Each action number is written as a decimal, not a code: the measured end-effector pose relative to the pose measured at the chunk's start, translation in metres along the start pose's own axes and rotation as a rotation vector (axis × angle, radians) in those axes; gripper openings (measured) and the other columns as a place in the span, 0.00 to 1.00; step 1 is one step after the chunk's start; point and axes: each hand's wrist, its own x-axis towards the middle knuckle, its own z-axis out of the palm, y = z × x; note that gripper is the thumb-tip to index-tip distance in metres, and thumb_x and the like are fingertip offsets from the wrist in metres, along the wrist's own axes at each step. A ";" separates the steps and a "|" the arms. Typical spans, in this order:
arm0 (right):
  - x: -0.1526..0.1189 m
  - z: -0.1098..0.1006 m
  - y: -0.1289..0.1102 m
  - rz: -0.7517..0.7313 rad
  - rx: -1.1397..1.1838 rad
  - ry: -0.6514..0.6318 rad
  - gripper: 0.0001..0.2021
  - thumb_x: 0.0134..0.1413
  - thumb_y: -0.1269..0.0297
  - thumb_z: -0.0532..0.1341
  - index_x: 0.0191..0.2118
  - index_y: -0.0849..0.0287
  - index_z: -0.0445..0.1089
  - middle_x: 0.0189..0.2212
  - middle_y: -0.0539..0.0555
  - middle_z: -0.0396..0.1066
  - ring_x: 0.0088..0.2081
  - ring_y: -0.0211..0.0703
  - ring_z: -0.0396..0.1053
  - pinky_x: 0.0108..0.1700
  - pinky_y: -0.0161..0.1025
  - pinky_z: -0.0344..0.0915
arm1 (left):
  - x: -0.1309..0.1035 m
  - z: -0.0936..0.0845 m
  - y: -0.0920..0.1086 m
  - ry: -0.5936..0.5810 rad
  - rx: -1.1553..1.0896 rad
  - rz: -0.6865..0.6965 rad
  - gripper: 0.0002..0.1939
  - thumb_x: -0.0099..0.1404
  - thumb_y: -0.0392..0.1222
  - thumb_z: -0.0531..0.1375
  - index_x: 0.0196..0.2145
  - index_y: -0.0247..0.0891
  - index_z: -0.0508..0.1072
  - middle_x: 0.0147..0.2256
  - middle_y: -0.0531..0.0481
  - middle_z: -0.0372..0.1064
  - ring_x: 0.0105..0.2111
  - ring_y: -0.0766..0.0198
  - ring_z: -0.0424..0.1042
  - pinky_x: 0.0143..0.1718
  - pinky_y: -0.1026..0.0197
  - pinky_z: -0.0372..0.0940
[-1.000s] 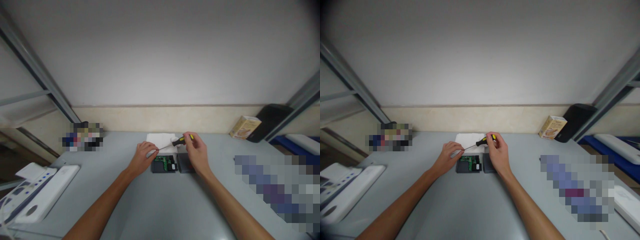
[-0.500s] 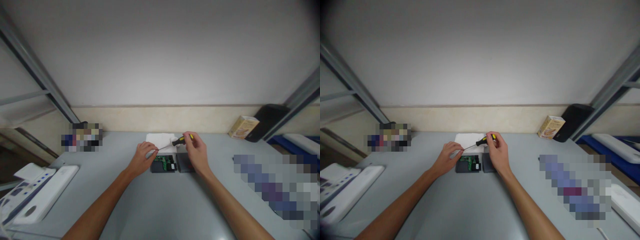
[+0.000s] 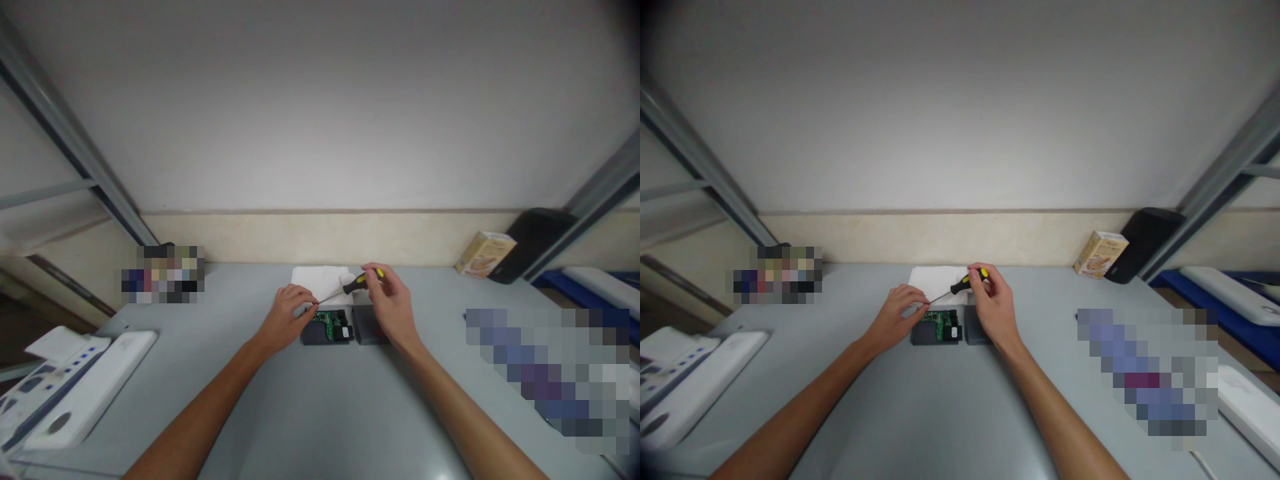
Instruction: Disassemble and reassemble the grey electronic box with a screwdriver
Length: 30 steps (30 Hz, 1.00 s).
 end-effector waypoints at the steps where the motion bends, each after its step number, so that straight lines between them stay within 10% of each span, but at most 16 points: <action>1: 0.000 0.000 0.001 -0.006 -0.011 -0.003 0.16 0.60 0.48 0.61 0.43 0.56 0.72 0.23 0.46 0.62 0.22 0.35 0.55 0.22 0.33 0.49 | 0.000 0.000 0.000 -0.019 -0.007 -0.004 0.06 0.70 0.43 0.61 0.40 0.43 0.77 0.40 0.50 0.75 0.45 0.59 0.70 0.49 0.54 0.58; 11: 0.000 -0.002 0.008 -0.057 -0.069 -0.032 0.15 0.61 0.49 0.61 0.43 0.56 0.73 0.30 0.52 0.70 0.33 0.42 0.68 0.31 0.36 0.60 | 0.001 -0.013 -0.001 -0.134 -0.021 -0.065 0.18 0.77 0.43 0.46 0.44 0.40 0.76 0.42 0.48 0.75 0.46 0.60 0.70 0.51 0.53 0.60; 30: -0.006 0.002 0.009 -0.050 -0.161 -0.117 0.16 0.61 0.48 0.60 0.41 0.57 0.73 0.28 0.50 0.71 0.25 0.38 0.62 0.27 0.36 0.55 | 0.001 -0.016 0.002 -0.293 0.010 -0.096 0.22 0.78 0.47 0.44 0.36 0.38 0.74 0.36 0.48 0.70 0.38 0.62 0.70 0.44 0.59 0.65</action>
